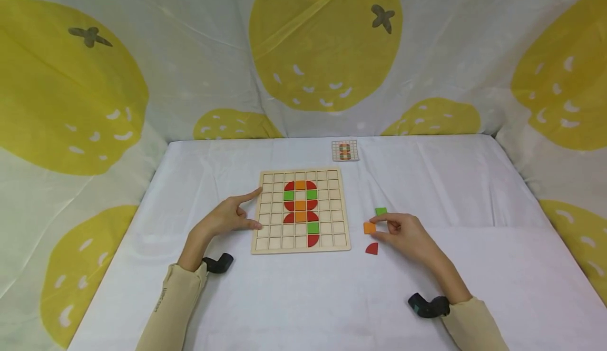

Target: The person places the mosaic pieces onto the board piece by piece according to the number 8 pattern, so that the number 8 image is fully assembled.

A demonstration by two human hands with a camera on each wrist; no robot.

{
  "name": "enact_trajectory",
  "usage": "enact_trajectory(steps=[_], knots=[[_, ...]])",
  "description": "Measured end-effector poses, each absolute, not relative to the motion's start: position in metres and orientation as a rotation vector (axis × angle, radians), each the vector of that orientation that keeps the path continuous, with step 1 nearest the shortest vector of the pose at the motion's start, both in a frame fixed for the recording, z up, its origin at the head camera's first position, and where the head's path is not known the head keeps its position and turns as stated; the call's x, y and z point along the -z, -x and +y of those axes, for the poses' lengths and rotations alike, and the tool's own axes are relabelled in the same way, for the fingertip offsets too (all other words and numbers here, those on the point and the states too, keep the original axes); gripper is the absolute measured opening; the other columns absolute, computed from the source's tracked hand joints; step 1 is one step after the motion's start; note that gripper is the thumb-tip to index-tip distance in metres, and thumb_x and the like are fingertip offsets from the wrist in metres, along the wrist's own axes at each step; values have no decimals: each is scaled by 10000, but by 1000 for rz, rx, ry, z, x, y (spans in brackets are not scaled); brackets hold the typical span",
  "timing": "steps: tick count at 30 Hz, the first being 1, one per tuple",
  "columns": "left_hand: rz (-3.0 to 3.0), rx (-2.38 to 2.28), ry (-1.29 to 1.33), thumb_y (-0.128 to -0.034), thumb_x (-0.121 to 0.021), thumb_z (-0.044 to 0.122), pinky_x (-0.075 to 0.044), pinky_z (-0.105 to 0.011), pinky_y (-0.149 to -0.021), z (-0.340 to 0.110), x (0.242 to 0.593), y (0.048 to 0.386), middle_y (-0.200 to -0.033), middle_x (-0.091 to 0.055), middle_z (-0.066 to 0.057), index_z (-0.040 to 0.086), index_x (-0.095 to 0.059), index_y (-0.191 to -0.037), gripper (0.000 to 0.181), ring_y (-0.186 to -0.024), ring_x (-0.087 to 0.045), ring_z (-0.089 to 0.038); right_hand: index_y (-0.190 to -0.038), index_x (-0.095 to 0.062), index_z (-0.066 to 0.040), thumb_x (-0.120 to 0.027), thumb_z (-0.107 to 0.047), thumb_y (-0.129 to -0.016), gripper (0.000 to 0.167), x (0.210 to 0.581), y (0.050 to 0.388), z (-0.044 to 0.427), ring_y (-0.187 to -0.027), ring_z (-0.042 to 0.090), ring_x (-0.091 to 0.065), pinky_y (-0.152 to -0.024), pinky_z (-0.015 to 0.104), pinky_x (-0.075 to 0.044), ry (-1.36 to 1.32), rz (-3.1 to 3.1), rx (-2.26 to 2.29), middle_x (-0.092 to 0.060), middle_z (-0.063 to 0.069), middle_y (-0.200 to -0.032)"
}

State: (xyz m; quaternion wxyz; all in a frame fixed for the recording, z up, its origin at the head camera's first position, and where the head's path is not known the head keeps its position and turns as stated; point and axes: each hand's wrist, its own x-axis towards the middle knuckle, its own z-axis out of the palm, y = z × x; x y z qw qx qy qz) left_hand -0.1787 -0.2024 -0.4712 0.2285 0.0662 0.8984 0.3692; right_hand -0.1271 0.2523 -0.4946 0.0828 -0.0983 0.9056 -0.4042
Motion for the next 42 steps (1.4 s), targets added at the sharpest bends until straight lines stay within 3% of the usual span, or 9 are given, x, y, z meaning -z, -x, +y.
enact_trajectory(steps=[17, 27, 35, 42], knots=[[2459, -1019, -148, -791, -911, 344, -296, -266, -547, -201, 471, 178, -564, -357, 48, 335, -295, -1636, 1046, -512, -297, -103, -1117, -796, -113, -853, -179, -858, 274, 490, 134, 240, -611, 44, -300, -542, 257, -285, 359, 2705, 1267, -303, -66, -640], [2467, -1012, -170, -782, -917, 357, -287, -260, -551, -202, 471, 179, -567, -342, 53, 325, -296, -1636, 1057, -515, -300, -104, -1103, -805, -125, -854, -209, -859, 263, 485, 135, 187, -541, 34, -279, -504, 215, -234, 485, 2586, 1303, -297, -87, -613], [2477, -1018, -182, -779, -918, 355, -285, -264, -553, -201, 473, 179, -572, -338, 50, 322, -306, -1634, 1053, -525, -299, -111, -1086, -804, -103, -842, -189, -872, 234, 483, 136, 145, -578, 15, -292, -555, 207, -251, 681, 2511, 1308, -295, -104, -605], [2478, -995, -155, -785, -916, 349, -299, -265, -561, -201, 473, 180, -581, -356, 48, 349, -294, -1634, 1052, -527, -310, -110, -1082, -808, -124, -847, -212, -868, 234, 484, 132, 119, -570, 12, -290, -567, 183, -260, 700, 2433, 1283, -313, -103, -593]])
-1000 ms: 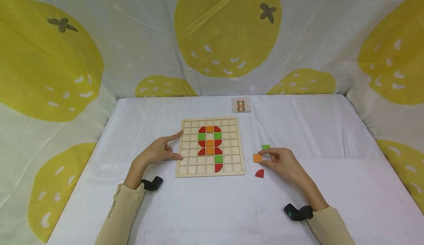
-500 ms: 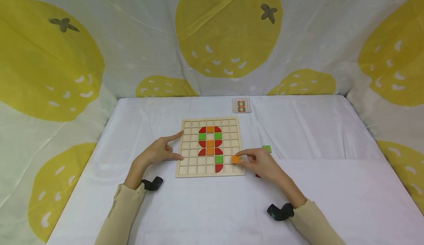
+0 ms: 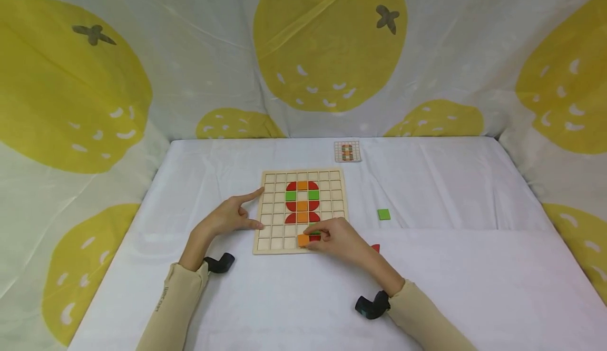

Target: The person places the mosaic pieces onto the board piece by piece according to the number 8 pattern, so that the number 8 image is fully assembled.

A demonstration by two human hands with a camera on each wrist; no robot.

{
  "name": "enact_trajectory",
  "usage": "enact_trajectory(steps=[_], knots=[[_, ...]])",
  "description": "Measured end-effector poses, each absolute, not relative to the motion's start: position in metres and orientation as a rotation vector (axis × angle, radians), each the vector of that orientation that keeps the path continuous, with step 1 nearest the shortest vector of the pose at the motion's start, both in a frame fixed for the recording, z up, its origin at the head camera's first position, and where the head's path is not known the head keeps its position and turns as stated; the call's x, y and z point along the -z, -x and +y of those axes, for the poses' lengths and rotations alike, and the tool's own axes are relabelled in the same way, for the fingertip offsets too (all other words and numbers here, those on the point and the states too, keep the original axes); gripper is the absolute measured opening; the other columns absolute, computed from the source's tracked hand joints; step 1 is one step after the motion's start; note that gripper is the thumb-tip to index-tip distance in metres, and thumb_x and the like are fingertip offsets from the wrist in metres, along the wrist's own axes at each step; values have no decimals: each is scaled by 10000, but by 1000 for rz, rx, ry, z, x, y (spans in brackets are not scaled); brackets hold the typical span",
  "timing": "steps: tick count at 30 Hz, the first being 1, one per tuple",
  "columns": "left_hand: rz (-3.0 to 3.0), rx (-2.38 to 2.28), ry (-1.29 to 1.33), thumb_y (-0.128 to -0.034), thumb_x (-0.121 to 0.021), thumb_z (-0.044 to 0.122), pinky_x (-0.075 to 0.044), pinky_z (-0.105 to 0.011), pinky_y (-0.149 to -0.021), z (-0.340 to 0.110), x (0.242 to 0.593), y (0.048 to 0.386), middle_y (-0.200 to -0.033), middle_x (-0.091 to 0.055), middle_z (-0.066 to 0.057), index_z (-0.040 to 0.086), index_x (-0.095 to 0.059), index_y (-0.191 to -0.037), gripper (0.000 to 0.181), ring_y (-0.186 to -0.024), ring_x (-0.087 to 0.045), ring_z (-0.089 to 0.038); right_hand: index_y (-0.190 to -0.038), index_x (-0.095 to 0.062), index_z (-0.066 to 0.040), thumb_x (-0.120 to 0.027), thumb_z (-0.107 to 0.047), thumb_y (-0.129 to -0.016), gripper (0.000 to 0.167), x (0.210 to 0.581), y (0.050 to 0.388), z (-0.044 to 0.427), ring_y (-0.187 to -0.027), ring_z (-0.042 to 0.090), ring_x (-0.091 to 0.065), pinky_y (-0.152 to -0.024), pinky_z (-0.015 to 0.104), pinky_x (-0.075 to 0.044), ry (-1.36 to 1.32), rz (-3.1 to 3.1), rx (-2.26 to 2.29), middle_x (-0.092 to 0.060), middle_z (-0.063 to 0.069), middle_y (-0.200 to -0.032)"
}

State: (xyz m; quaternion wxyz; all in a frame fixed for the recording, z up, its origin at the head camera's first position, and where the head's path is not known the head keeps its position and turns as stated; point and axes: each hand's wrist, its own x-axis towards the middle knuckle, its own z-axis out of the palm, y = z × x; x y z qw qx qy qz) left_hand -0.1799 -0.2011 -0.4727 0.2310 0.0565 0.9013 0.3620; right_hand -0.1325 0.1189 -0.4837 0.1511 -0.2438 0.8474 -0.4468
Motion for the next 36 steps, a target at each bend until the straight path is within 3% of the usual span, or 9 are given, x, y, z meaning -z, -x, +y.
enact_trajectory(steps=[16, 36], knots=[[2465, -1017, -176, -775, -920, 359, -326, -263, -574, -203, 474, 179, -564, -390, 54, 330, -293, -1637, 1067, -527, -339, -95, -1065, -805, -175, -857, -204, -860, 214, 489, 126, 105, -546, 21, -286, -552, 187, -249, 649, 2502, 1220, -323, -95, -573], [2476, -1014, -178, -779, -917, 360, -311, -264, -563, -202, 472, 179, -574, -367, 57, 329, -297, -1636, 1058, -526, -320, -99, -1064, -828, -160, -841, -202, -876, 193, 490, 123, 106, -533, 27, -248, -531, 194, -206, 629, 2534, 1249, -281, -94, -564]])
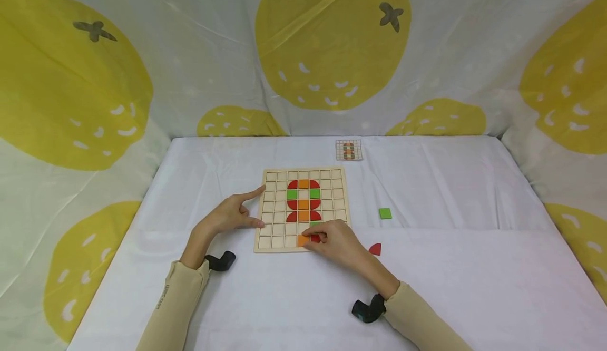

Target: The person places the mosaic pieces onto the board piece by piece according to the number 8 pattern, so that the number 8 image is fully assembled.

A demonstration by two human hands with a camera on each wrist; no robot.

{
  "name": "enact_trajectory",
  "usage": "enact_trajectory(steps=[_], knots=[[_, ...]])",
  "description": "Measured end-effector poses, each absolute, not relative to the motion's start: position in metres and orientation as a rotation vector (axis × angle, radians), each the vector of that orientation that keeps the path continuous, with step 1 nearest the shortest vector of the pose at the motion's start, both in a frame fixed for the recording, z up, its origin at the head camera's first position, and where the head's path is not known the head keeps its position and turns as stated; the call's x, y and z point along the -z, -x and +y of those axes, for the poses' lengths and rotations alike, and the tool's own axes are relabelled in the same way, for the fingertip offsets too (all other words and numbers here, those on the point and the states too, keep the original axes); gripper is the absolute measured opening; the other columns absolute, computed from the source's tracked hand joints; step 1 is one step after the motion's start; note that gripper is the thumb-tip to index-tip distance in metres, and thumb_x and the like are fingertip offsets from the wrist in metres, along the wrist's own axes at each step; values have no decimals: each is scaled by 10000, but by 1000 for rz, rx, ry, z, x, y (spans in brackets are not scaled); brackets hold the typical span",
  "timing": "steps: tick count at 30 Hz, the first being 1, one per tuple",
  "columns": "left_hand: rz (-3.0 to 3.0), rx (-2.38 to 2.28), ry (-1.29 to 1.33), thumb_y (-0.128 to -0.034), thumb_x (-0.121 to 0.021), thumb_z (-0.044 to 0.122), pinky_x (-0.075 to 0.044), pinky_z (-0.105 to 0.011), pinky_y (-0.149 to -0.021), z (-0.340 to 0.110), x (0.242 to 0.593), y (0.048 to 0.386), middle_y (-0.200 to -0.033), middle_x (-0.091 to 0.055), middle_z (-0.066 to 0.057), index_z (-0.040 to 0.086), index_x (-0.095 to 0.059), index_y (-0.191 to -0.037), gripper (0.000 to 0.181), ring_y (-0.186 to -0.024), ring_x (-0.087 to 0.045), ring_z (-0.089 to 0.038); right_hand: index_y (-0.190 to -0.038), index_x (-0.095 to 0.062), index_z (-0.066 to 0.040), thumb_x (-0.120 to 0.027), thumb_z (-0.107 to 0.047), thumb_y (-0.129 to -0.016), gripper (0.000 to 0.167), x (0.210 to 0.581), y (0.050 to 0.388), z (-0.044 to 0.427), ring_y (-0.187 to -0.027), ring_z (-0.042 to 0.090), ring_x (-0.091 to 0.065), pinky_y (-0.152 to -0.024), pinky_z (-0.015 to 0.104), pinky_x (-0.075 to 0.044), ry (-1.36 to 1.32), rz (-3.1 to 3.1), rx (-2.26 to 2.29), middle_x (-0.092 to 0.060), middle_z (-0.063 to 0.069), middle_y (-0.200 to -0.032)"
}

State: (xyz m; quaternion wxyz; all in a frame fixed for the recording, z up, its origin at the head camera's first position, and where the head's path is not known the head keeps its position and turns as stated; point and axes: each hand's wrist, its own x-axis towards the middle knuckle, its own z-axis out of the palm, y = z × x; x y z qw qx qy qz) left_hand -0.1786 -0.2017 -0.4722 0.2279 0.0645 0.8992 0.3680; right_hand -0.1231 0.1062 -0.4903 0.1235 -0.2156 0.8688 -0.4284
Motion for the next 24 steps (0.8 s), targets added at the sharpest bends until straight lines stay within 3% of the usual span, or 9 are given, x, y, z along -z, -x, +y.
enact_trajectory(steps=[16, 24], knots=[[2479, -1006, -165, -772, -922, 359, -313, -266, -571, -200, 472, 179, -574, -367, 54, 341, -300, -1632, 1061, -530, -330, -103, -1047, -838, -166, -859, -225, -856, 201, 490, 123, 113, -529, 33, -262, -526, 196, -202, 570, 2540, 1257, -298, -99, -550], [2489, -987, -172, -774, -919, 373, -309, -265, -581, -201, 472, 179, -575, -373, 53, 354, -294, -1632, 1062, -538, -327, -101, -1064, -825, -161, -850, -222, -865, 210, 481, 127, 143, -564, 35, -265, -542, 206, -242, 493, 2602, 1266, -272, -93, -588]])
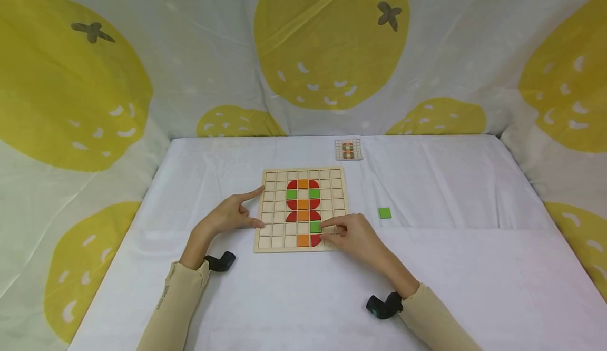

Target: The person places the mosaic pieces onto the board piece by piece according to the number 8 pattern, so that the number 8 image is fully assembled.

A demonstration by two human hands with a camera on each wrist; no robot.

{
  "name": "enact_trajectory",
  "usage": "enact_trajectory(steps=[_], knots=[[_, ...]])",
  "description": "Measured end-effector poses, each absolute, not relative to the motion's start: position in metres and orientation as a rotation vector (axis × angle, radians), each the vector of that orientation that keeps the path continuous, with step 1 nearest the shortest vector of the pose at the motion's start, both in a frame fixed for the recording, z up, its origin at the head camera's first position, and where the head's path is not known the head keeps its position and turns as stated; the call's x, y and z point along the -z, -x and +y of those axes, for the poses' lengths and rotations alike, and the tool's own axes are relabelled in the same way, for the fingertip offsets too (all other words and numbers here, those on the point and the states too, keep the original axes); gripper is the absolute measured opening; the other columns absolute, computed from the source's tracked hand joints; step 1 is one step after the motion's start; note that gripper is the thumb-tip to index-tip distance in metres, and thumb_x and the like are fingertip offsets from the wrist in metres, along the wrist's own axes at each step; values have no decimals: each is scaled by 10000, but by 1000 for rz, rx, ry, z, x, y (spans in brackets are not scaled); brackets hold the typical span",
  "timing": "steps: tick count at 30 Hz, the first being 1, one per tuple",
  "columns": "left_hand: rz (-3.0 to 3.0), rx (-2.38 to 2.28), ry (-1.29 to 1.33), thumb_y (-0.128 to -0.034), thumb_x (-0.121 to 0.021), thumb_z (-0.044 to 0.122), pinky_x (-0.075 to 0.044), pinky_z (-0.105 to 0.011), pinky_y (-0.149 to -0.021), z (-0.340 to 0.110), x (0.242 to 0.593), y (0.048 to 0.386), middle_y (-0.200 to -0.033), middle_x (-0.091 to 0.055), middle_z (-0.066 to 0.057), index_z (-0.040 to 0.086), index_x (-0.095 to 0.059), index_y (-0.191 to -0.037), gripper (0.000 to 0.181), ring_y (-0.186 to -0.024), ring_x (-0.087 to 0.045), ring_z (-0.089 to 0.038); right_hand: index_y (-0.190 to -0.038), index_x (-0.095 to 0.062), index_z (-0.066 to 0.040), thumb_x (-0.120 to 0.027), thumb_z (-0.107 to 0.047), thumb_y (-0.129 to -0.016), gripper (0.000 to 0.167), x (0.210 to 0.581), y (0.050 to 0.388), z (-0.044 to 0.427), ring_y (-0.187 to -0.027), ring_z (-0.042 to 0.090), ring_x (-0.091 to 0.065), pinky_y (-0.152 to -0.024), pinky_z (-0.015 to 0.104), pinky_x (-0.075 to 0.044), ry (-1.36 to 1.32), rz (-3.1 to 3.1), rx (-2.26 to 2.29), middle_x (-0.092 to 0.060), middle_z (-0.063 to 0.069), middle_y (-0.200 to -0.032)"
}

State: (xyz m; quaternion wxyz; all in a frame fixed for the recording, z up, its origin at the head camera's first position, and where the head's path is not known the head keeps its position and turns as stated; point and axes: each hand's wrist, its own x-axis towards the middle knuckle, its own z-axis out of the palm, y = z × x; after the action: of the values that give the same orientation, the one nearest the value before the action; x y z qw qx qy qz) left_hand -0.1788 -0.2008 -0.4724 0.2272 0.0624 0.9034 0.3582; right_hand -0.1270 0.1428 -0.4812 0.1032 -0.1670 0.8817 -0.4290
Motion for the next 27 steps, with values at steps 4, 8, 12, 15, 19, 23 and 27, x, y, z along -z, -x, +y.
enact_trajectory(steps=[4, 8, 12, 15, 19, 23, 27], knots=[[2482, -988, -181, -782, -913, 376, -306, -265, -574, -201, 472, 178, -574, -371, 56, 334, -284, -1639, 1064, -538, -321, -98, -1079, -817, -130, -847, -207, -868, 227, 479, 129, 171, -545, 22, -270, -503, 215, -250, 463, 2691, 1256, -283, -93, -595], [2478, -1004, -179, -780, -915, 372, -304, -258, -571, -201, 472, 178, -575, -362, 61, 332, -289, -1637, 1063, -540, -314, -97, -1071, -814, -130, -854, -198, -861, 225, 479, 127, 200, -570, 26, -275, -512, 232, -267, 410, 2776, 1232, -276, -89, -606], [2478, -1008, -182, -777, -916, 372, -305, -259, -575, -201, 471, 178, -578, -356, 62, 333, -291, -1636, 1063, -545, -314, -99, -1066, -815, -149, -858, -213, -857, 222, 480, 121, 226, -608, 33, -285, -550, 245, -297, 309, 2811, 1214, -280, -80, -624], [2480, -1003, -183, -776, -917, 371, -305, -261, -578, -202, 472, 179, -580, -355, 62, 332, -291, -1636, 1064, -549, -316, -100, -1087, -812, -152, -857, -234, -861, 244, 482, 116, 239, -608, 39, -291, -570, 247, -316, 255, 2784, 1209, -287, -67, -627], [2476, -1011, -172, -772, -921, 362, -309, -263, -585, -202, 473, 179, -581, -368, 59, 332, -297, -1634, 1065, -556, -326, -102, -1110, -807, -157, -867, -269, -849, 291, 488, 112, 251, -603, 41, -307, -568, 245, -317, 233, 2740, 1186, -306, -64, -625], [2471, -1015, -173, -773, -921, 357, -310, -265, -590, -202, 472, 178, -579, -369, 56, 324, -298, -1636, 1064, -555, -330, -104, -1099, -804, -177, -895, -299, -811, 326, 492, 107, 256, -605, 30, -304, -558, 244, -315, 238, 2683, 1207, -313, -76, -635], [2472, -1015, -169, -769, -924, 358, -303, -261, -583, -201, 472, 179, -577, -354, 58, 331, -304, -1633, 1064, -549, -322, -104, -1085, -800, -183, -930, -286, -761, 364, 492, 104, 259, -599, 22, -296, -552, 248, -314, 266, 2597, 1245, -308, -78, -637]])
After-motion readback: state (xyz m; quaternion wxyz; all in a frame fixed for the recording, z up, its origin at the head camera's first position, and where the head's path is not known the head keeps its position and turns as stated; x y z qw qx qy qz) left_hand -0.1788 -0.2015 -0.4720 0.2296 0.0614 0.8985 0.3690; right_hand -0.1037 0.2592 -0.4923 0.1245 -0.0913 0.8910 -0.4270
